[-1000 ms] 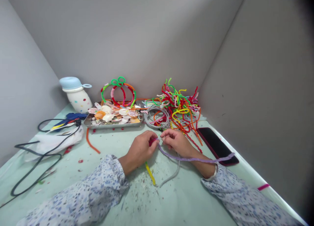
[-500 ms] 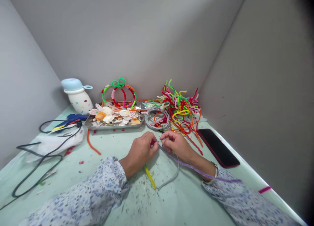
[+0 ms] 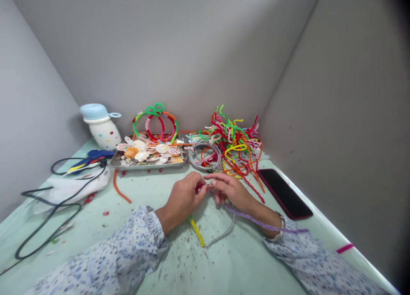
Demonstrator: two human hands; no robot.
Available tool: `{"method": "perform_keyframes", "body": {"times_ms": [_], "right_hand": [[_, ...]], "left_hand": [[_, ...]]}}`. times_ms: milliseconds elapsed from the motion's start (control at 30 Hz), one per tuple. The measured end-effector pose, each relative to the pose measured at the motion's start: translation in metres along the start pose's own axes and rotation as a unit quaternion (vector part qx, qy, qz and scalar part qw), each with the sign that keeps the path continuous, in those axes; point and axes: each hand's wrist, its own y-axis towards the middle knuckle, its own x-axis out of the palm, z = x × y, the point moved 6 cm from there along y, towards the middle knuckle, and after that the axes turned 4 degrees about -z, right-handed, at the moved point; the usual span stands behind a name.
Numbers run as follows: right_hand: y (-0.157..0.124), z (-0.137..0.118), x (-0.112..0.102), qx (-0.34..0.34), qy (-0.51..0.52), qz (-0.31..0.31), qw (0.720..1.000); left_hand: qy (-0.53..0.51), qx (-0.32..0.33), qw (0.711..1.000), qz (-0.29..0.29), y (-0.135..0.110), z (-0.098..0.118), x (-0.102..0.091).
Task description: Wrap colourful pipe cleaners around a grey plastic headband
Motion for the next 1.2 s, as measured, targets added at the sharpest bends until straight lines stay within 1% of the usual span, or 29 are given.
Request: {"method": "perform_keyframes", "body": {"times_ms": [100, 167, 233, 300, 367, 433, 500, 600, 667, 800, 933, 1067, 1200], "right_hand": [[0.001, 0.0, 0.0, -0.009, 0.024, 0.001, 1.0], [0.002, 0.001, 0.001, -0.01, 0.047, -0.007, 0.999], [0.004, 0.004, -0.002, -0.006, 0.068, -0.004, 0.998], [0.005, 0.007, -0.009, -0.005, 0.079, 0.021, 0.997], [0.007, 0.01, -0.017, -0.007, 0.082, 0.057, 0.995], [0.007, 0.012, -0.021, -0.013, 0.085, 0.07, 0.994], [0.007, 0.013, -0.019, -0.018, 0.066, 0.063, 0.996], [0.006, 0.01, -0.014, -0.022, 0.015, 0.048, 0.998], [0.004, 0.008, -0.01, -0.02, 0.005, 0.04, 0.999], [0.003, 0.006, -0.005, -0.018, 0.002, 0.025, 1.0], [0.004, 0.005, -0.004, -0.055, -0.005, 0.007, 0.998], [0.004, 0.004, -0.006, -0.068, -0.04, 0.017, 0.997], [0.003, 0.001, -0.006, -0.059, -0.069, 0.033, 0.995]], "left_hand": [[-0.021, 0.005, 1.0, 0.005, 0.0, 0.001, -0.001], [-0.046, -0.006, 0.999, 0.01, -0.001, 0.0, -0.002], [-0.088, -0.03, 0.996, 0.012, -0.001, -0.003, -0.001], [-0.143, -0.068, 0.987, 0.015, -0.001, -0.009, 0.0], [-0.202, -0.116, 0.972, 0.018, 0.001, -0.016, 0.002], [-0.26, -0.163, 0.952, 0.021, 0.002, -0.023, 0.004], [-0.316, -0.198, 0.928, 0.016, 0.003, -0.029, 0.009], [-0.374, -0.226, 0.899, -0.001, 0.002, -0.034, 0.016], [-0.396, -0.232, 0.888, -0.011, 0.001, -0.033, 0.02], [-0.42, -0.223, 0.879, -0.033, 0.0, -0.024, 0.023], [-0.441, -0.219, 0.869, -0.053, 0.0, -0.018, 0.025], [-0.457, -0.224, 0.858, -0.072, -0.001, -0.018, 0.027], [-0.482, -0.223, 0.843, -0.083, -0.001, -0.019, 0.03]]}}
